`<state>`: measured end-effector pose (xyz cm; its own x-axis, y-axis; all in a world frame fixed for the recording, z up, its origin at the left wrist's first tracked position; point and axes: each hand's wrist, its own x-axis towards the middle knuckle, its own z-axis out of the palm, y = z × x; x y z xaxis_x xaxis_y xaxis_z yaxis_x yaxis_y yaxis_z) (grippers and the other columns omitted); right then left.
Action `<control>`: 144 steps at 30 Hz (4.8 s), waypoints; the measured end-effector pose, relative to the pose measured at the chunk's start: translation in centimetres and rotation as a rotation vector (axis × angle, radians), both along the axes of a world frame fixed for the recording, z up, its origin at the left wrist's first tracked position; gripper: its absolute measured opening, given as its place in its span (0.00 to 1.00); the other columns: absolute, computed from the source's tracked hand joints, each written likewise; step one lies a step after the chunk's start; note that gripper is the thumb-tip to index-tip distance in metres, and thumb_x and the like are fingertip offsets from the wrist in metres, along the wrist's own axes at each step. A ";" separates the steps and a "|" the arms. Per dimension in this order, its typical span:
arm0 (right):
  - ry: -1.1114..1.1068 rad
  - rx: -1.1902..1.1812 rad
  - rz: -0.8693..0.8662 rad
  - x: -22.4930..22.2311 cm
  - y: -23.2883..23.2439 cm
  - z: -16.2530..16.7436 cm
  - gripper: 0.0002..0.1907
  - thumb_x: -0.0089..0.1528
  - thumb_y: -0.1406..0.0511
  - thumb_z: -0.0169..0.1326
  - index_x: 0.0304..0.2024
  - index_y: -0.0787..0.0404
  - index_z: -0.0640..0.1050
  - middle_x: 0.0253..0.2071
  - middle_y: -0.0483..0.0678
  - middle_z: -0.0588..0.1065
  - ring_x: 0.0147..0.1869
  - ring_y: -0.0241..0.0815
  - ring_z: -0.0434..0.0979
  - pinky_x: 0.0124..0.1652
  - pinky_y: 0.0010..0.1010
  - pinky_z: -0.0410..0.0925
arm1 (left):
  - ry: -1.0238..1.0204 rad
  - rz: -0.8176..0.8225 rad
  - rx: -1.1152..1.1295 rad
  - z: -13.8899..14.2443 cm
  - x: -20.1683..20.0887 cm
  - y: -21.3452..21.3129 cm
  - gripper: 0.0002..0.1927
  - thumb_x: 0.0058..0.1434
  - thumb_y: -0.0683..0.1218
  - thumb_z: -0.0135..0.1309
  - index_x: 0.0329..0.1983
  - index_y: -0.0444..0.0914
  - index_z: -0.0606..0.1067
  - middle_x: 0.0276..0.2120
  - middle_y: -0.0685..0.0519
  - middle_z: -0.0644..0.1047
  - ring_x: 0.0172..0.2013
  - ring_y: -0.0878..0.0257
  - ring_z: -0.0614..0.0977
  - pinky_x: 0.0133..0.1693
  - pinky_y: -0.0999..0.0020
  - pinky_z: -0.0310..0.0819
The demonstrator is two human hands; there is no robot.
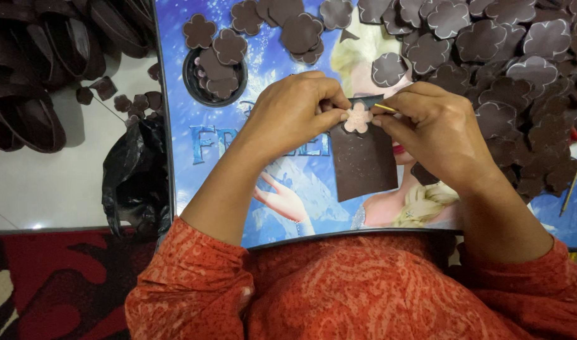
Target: The person trims the edges of small flower-shaped craft pieces using a thin pointed tool. They hold each piece against a dark rectangular backing and carefully scrape or scrape away excess material along the perimeter, then place the finished piece aside and pick up the next one.
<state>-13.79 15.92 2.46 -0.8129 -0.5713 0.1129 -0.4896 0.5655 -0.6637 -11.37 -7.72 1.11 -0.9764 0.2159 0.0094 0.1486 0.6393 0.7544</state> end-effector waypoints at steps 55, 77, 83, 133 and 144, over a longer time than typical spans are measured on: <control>0.278 -0.100 0.284 1.2 -1.8 -0.5 0.03 0.69 0.72 0.56 0.45 0.65 0.77 0.39 0.50 0.77 0.43 0.49 0.77 0.46 0.38 0.71 | 0.198 -0.170 -1.115 -0.9 7.6 9.1 0.13 0.61 0.58 0.50 0.27 0.49 0.77 0.22 0.62 0.73 0.26 0.67 0.75 0.29 0.66 0.59; 0.341 -0.134 0.200 0.9 -2.1 -1.7 0.01 0.72 0.73 0.56 0.46 0.65 0.77 0.45 0.49 0.78 0.48 0.48 0.79 0.48 0.34 0.72 | 0.254 -0.075 -1.153 -1.1 7.5 8.9 0.23 0.58 0.52 0.52 0.52 0.36 0.74 0.22 0.62 0.75 0.24 0.68 0.76 0.29 0.68 0.60; 0.353 -0.095 0.175 0.6 -2.0 -1.7 0.01 0.72 0.73 0.56 0.44 0.64 0.78 0.44 0.47 0.79 0.45 0.47 0.77 0.45 0.33 0.70 | 0.264 -0.066 -1.139 -0.6 7.4 8.8 0.29 0.57 0.53 0.51 0.58 0.31 0.72 0.22 0.63 0.75 0.25 0.69 0.76 0.29 0.69 0.61; 0.369 -0.087 0.168 -0.2 0.1 -2.1 0.03 0.73 0.73 0.59 0.45 0.64 0.77 0.42 0.49 0.78 0.39 0.47 0.74 0.41 0.34 0.68 | 0.424 -0.018 -0.624 -0.6 3.9 4.6 0.05 0.57 0.44 0.53 0.35 0.41 0.78 0.37 0.53 0.74 0.39 0.59 0.81 0.36 0.64 0.76; 0.376 -0.063 0.164 -0.3 0.8 -2.1 0.05 0.73 0.72 0.60 0.43 0.65 0.75 0.40 0.49 0.77 0.40 0.48 0.74 0.42 0.35 0.68 | 0.463 0.021 -0.257 -1.8 1.6 3.3 0.05 0.57 0.45 0.60 0.30 0.40 0.76 0.32 0.50 0.76 0.36 0.52 0.82 0.37 0.57 0.77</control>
